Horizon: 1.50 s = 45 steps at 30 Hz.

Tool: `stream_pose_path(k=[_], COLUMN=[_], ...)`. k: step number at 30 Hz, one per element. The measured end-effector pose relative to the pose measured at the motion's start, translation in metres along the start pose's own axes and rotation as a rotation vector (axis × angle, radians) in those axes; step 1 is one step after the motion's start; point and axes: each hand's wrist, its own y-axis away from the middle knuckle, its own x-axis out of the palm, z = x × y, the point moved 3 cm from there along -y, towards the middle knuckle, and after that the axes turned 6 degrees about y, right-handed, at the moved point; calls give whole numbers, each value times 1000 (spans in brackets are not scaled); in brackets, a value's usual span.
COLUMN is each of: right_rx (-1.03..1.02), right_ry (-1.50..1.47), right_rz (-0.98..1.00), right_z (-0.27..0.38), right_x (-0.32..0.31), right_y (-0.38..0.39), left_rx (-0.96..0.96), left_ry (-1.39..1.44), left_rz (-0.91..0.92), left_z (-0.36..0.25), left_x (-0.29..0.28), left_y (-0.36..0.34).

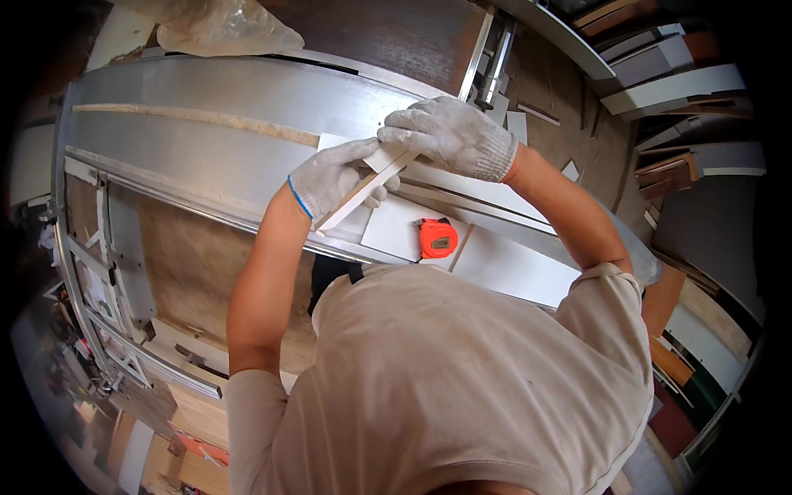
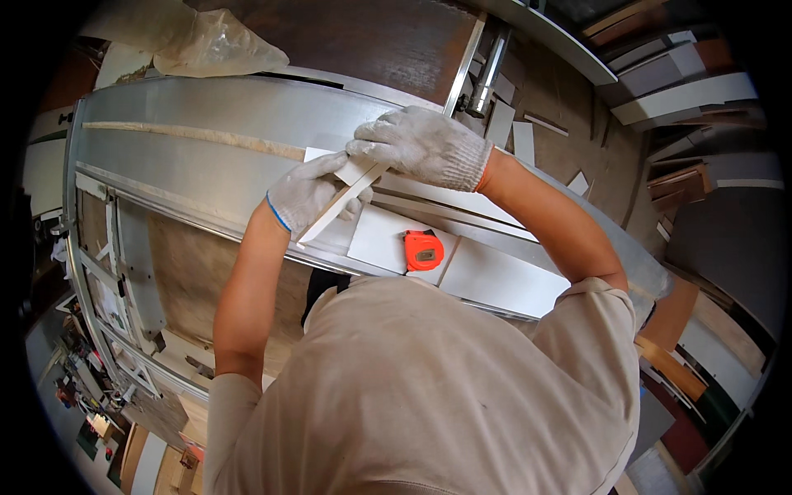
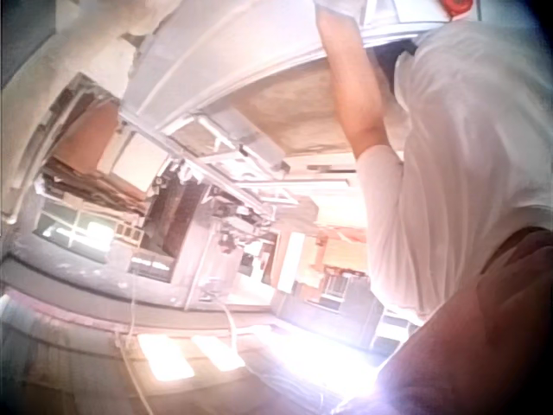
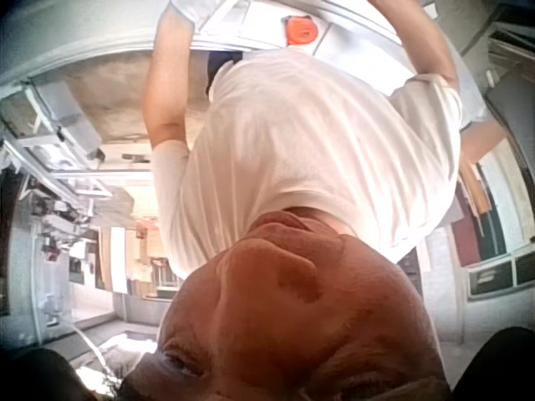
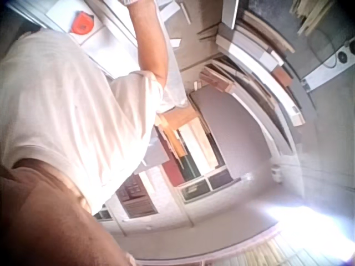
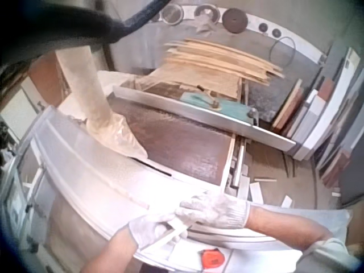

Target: The person repeatedly picks up white rectangular panels from a workbench, carries them to a panel saw, aligns them against the fence, and pushes them through the blade. After cutting, the person returns the panels to the workbench. The person also handles small wooden strips, placing them on the saw table.

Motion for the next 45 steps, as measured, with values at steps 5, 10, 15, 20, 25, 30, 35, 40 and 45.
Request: stream_pose_path(k=[5, 10, 15, 20, 25, 30, 35, 40, 45], right_rx=[73, 161, 263, 200, 146, 94, 123, -151, -191], right_ry=[-74, -42, 61, 99, 174, 103, 154, 425, 501], right_rz=[77, 18, 140, 287, 331, 424, 506, 595, 595], right_z=[-19, -97, -185, -222, -240, -242, -243, -245, -260], right_x=[15, 24, 50, 75, 98, 121, 136, 153, 165], right_y=[8, -13, -74, -141, -197, -247, -280, -295, -292], left_rx=[38, 572, 840, 930, 948, 983, 932, 852, 838], left_ry=[-267, -1267, -972, -1123, -1281, -1241, -1186, -1171, -1161], left_rz=[-153, -735, -953, -1172, -1357, -1486, -1522, -1549, -1552], left_z=[-6, -44, -50, -74, -96, -100, -100, -99, -98], left_x=[6, -6, -45, -76, -101, -122, -128, -131, -135], left_y=[-3, 26, 31, 5, 0, 22, 42, 57, 59])
